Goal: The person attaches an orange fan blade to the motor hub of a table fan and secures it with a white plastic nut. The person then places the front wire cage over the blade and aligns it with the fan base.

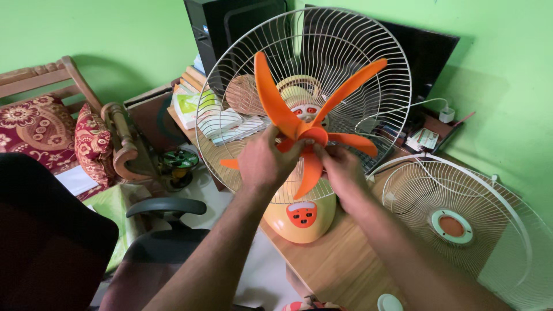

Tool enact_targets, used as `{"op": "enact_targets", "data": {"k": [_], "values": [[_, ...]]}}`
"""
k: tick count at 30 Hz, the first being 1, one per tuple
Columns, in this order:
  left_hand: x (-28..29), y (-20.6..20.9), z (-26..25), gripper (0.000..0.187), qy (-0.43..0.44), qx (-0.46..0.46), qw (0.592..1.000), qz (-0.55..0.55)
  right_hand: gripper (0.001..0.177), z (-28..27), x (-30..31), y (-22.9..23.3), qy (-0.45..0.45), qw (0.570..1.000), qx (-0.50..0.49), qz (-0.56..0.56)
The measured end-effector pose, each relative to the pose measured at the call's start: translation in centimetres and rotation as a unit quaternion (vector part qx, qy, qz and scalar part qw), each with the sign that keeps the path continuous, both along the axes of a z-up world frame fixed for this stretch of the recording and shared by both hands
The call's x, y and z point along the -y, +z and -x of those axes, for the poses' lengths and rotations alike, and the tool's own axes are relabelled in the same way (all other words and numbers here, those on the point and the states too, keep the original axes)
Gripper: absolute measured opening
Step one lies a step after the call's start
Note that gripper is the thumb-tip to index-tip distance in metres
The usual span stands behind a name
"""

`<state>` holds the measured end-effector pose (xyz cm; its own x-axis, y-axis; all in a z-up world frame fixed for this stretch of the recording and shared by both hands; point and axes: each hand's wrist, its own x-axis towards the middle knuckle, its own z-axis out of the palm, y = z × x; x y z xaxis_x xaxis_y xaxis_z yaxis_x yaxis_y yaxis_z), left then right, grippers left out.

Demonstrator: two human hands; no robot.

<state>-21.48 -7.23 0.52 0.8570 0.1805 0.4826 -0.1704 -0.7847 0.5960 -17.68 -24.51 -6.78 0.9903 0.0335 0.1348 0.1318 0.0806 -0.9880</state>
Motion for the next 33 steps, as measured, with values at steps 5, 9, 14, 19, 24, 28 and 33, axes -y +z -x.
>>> {"op": "enact_targets", "data": {"k": [5,9,14,19,24,28,33], "values": [[-0.7,2.2,-0.6,0.048,-0.031,-0.054,0.997,-0.046,0.032,2.0,4.7,2.5,-0.214,0.828,0.371,0.363],[-1.2,3.8,-1.4,0.049,-0.075,-0.057,0.986,-0.134,0.04,-0.3,4.7,4.3,-0.081,0.863,0.378,0.325],[-1.6,4.8,-2.0,0.046,-0.11,-0.055,0.975,-0.186,0.036,-3.4,2.7,3.9,0.095,0.982,0.125,0.107],[-1.1,2.1,0.2,0.057,-0.046,0.338,0.925,-0.164,0.027,-3.2,2.4,2.3,0.102,0.986,0.112,0.07],[0.5,-3.4,3.5,0.035,0.019,0.273,0.962,-0.016,0.028,-2.2,1.0,0.6,0.05,0.994,0.099,-0.003],[-0.7,-4.3,0.5,0.056,0.05,0.191,0.98,-0.003,0.029,-2.5,0.1,-0.2,0.031,0.992,0.102,-0.063],[-2.4,-3.1,-1.8,0.045,-0.09,0.071,0.993,-0.003,0.03,-1.9,-1.6,-0.9,0.008,0.988,0.099,-0.121]]}}
